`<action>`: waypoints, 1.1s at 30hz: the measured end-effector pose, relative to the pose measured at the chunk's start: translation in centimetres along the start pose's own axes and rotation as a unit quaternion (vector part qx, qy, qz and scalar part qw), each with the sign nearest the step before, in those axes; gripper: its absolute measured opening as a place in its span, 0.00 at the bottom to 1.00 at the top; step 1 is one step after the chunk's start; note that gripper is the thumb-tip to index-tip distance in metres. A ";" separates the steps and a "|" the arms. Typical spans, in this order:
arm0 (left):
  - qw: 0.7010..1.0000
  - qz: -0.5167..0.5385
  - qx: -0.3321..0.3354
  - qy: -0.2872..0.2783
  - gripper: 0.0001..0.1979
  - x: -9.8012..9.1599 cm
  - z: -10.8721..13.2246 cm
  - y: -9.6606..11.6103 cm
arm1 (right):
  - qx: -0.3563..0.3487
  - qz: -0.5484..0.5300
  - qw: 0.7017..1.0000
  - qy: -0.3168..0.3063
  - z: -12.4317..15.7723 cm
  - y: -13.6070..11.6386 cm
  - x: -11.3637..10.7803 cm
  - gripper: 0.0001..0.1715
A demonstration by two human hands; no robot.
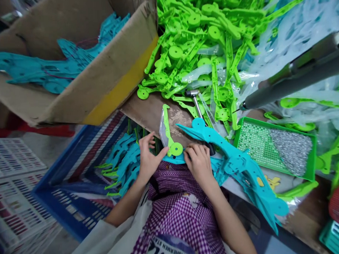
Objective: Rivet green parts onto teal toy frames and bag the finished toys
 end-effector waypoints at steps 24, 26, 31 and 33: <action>0.964 -0.165 0.142 -0.153 0.21 2.9 -0.5 5.2 | 0.027 -0.035 0.999 0.022 -0.1 0.3 -0.2 0.04; 0.965 -0.161 0.133 -0.156 0.21 2.9 -0.6 5.0 | 0.027 -0.031 0.999 0.025 -0.1 0.3 -0.2 0.04; 0.977 -0.090 0.118 -0.154 0.26 2.1 -1.2 4.2 | 0.021 -0.005 1.000 0.014 -0.2 0.2 0.0 0.04; 0.995 -0.037 0.059 -0.076 0.27 0.6 -1.6 2.7 | 0.013 -0.002 1.000 0.017 -0.2 0.1 -0.1 0.05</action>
Point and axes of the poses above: each hand's wrist, its own z-axis away from the middle knuckle, its own x-axis out of the palm, y = z × x, the point moved 7 cm from there along -z, towards the middle knuckle, and after that the axes turned 5 degrees about -z, right-handed, at the moved point
